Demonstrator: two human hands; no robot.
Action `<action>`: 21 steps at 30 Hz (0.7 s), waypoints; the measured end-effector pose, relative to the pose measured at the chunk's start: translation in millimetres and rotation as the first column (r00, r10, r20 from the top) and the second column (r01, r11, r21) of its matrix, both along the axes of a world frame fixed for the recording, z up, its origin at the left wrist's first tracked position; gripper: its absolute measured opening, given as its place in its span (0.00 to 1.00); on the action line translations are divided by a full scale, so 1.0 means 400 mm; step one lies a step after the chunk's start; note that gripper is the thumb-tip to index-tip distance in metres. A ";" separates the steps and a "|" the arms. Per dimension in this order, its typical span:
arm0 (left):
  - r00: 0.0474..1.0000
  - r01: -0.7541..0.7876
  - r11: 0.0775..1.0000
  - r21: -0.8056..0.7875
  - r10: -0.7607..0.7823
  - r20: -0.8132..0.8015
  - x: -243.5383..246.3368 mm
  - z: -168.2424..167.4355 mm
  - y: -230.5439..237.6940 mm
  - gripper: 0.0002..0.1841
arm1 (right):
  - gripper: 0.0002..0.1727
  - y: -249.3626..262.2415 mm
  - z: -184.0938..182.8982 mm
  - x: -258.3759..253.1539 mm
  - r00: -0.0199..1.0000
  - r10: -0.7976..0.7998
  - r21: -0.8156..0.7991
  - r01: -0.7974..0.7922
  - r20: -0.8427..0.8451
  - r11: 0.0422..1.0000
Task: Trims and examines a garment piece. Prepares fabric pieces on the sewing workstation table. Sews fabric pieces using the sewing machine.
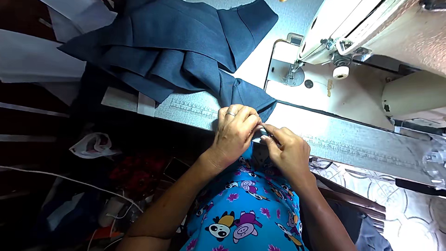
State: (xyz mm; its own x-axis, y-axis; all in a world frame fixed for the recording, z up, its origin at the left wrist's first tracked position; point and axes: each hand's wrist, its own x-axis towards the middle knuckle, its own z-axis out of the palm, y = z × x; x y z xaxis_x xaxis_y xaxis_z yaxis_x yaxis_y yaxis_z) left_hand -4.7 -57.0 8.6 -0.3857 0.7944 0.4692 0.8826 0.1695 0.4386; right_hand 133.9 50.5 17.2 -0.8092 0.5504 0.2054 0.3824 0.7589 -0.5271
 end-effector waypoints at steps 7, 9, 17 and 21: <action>0.998 -0.038 0.989 0.144 0.030 0.061 0.027 -0.031 -0.006 0.08 | 0.19 0.022 -0.001 0.039 0.999 -0.029 -0.106 0.026 -0.034 0.994; 0.997 -0.047 0.989 0.143 0.037 0.071 0.028 -0.032 -0.007 0.07 | 0.19 0.013 0.001 0.030 0.999 -0.017 -0.078 0.013 -0.045 0.997; 0.998 -0.069 0.982 0.176 0.068 0.014 0.039 -0.040 -0.018 0.05 | 0.16 0.006 -0.017 0.029 0.995 -0.010 0.026 0.013 -0.102 1.000; 0.978 0.205 0.955 0.214 -0.191 -0.085 0.115 -0.055 -0.041 0.07 | 0.19 0.065 -0.010 0.106 0.994 -0.109 -0.079 0.108 -0.014 0.991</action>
